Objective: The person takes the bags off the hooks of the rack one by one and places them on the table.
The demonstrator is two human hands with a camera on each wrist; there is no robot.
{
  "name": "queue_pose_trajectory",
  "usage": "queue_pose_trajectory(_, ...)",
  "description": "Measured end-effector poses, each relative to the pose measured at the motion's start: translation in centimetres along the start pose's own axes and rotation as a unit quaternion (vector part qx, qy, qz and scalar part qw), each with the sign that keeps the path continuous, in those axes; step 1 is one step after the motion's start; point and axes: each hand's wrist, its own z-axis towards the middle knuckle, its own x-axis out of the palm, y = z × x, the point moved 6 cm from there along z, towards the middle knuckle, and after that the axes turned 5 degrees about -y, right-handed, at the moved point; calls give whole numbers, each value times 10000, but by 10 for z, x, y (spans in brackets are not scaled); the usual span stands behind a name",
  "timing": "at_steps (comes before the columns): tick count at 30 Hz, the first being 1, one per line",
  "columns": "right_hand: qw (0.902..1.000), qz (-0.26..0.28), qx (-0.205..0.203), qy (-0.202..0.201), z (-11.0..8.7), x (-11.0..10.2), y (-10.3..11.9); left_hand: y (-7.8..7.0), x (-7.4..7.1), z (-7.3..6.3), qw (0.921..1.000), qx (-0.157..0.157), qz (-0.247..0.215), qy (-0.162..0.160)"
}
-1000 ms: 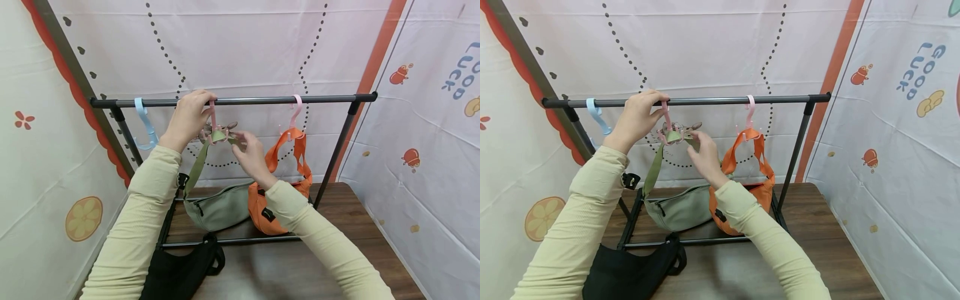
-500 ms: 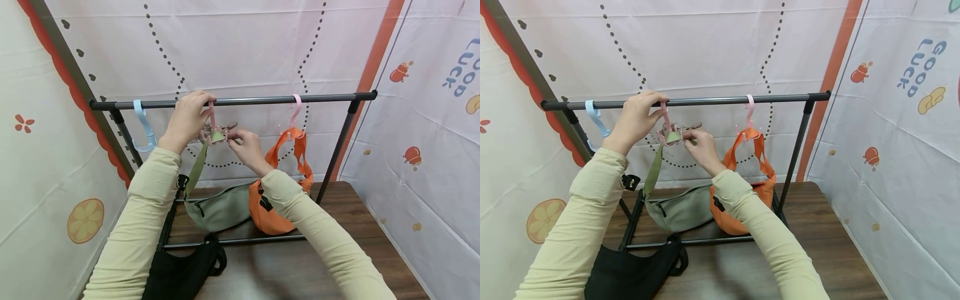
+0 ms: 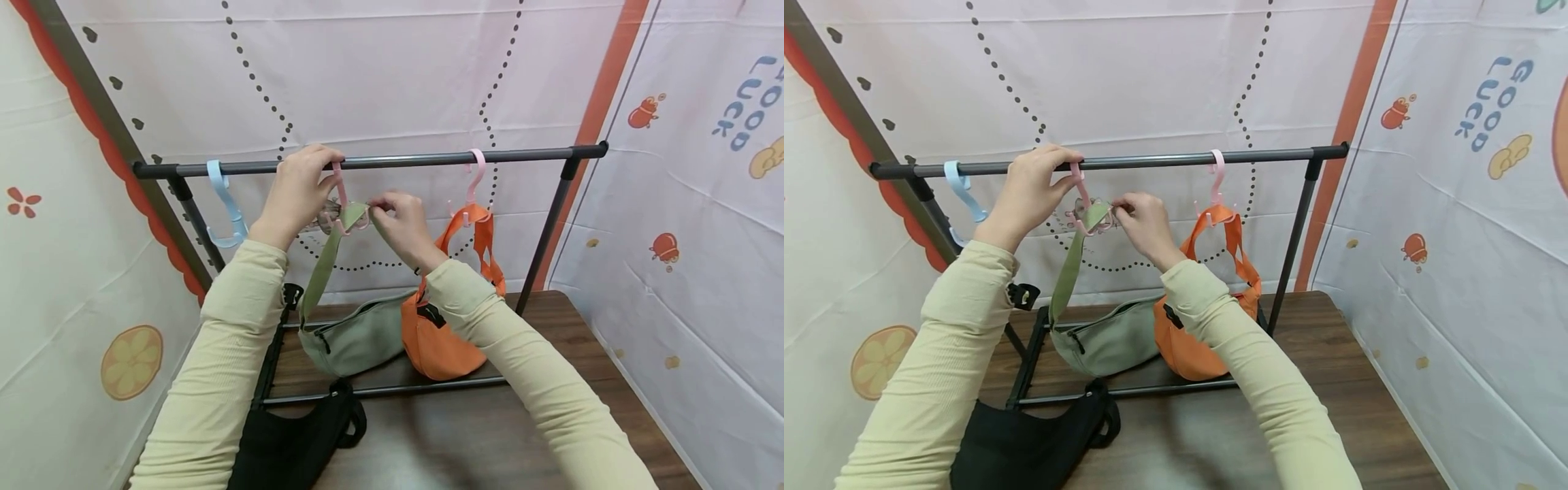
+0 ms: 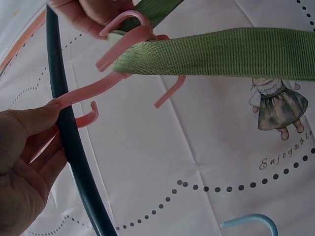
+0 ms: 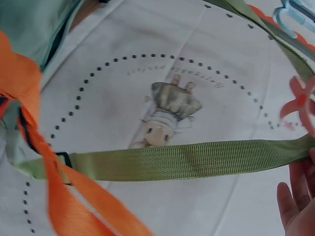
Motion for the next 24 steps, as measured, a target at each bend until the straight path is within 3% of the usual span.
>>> queue_pose_trajectory(4, 9993, -304, -220, 15, 4, -2, 15, -1, 0, 0, 10000, 17, 13, -28)
queue_pose_trajectory(11, 9899, -883, -1104, -75, 6, 0, 41, -1, -1, 0, 10000, -12, 31, -7)
queue_pose_trajectory(24, 9681, -1053, -2158, -721, 3, -4, 61, -2, -2, 2, 10000, -45, 7, 7)
